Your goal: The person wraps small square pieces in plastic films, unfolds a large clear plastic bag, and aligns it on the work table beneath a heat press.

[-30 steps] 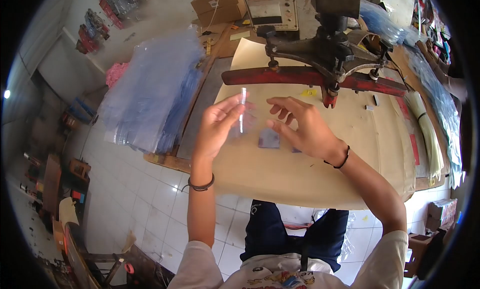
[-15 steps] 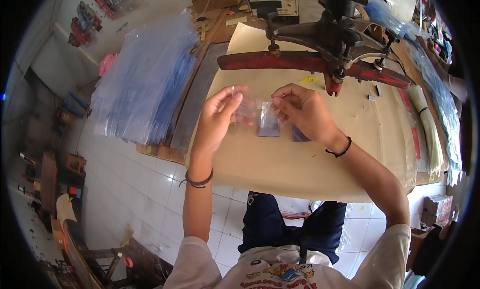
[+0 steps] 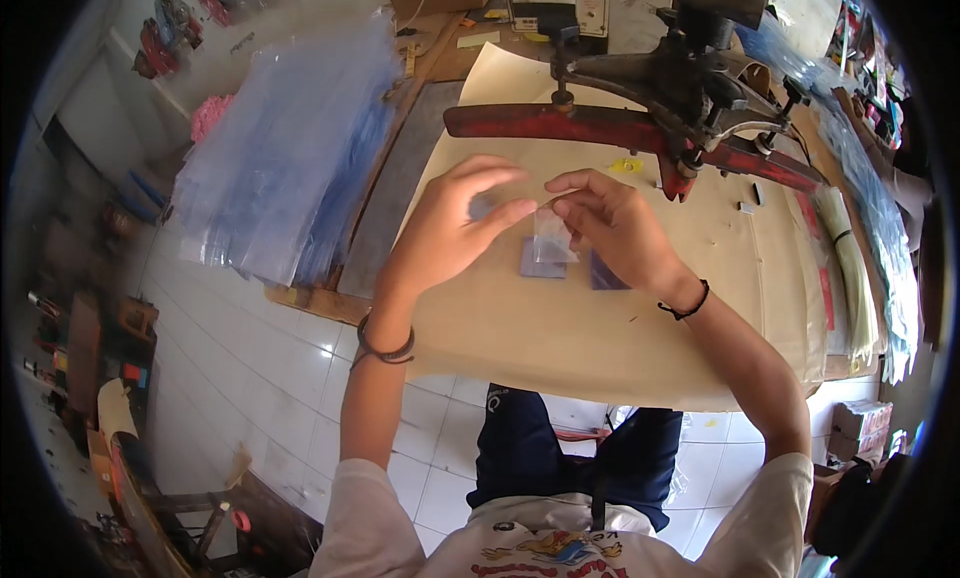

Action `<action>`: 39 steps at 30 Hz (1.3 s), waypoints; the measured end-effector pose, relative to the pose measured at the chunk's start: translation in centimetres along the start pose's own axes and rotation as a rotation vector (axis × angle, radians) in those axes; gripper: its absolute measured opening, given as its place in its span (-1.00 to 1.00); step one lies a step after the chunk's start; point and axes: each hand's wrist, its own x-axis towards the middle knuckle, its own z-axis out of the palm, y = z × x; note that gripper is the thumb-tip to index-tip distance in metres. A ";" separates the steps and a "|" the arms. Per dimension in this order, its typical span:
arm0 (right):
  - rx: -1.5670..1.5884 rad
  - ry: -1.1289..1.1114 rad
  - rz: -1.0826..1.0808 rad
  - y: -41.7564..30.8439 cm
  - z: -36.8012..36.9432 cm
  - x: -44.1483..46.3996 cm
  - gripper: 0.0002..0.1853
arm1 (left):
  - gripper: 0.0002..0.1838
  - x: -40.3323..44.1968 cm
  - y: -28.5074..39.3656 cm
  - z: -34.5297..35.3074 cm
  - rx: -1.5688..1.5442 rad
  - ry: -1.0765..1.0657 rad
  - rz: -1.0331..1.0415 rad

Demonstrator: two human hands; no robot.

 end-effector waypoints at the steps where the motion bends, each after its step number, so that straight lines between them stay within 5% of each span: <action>1: -0.018 0.008 -0.004 0.1 0.0 0.0 -0.72 | -0.69 0.5 0.1 0.3 -0.051 -0.060 -0.016; 5: 0.047 0.028 0.063 0.3 -0.5 0.3 -0.78 | -0.79 1.2 -2.6 1.7 -0.454 0.060 -0.138; 9: 0.059 0.077 -0.018 1.0 -0.7 0.4 -0.84 | -0.78 0.8 -1.6 0.6 -0.496 0.116 -0.237; 17: 0.026 0.192 -0.035 0.8 0.1 0.1 -0.85 | -0.75 0.1 -0.2 1.4 -0.751 -0.166 -0.295; 32: 0.327 0.145 0.037 0.3 -0.1 -0.4 -0.77 | -0.84 0.2 -1.2 1.3 -0.540 0.114 -0.057; 35: 0.252 0.127 0.055 -0.2 -1.3 -0.3 -0.78 | -0.86 0.0 -1.6 0.5 -0.562 0.301 -0.032; 39: -0.222 0.054 0.027 -0.3 -1.2 -0.4 -0.80 | -0.85 0.4 -2.0 0.5 -0.365 0.460 0.017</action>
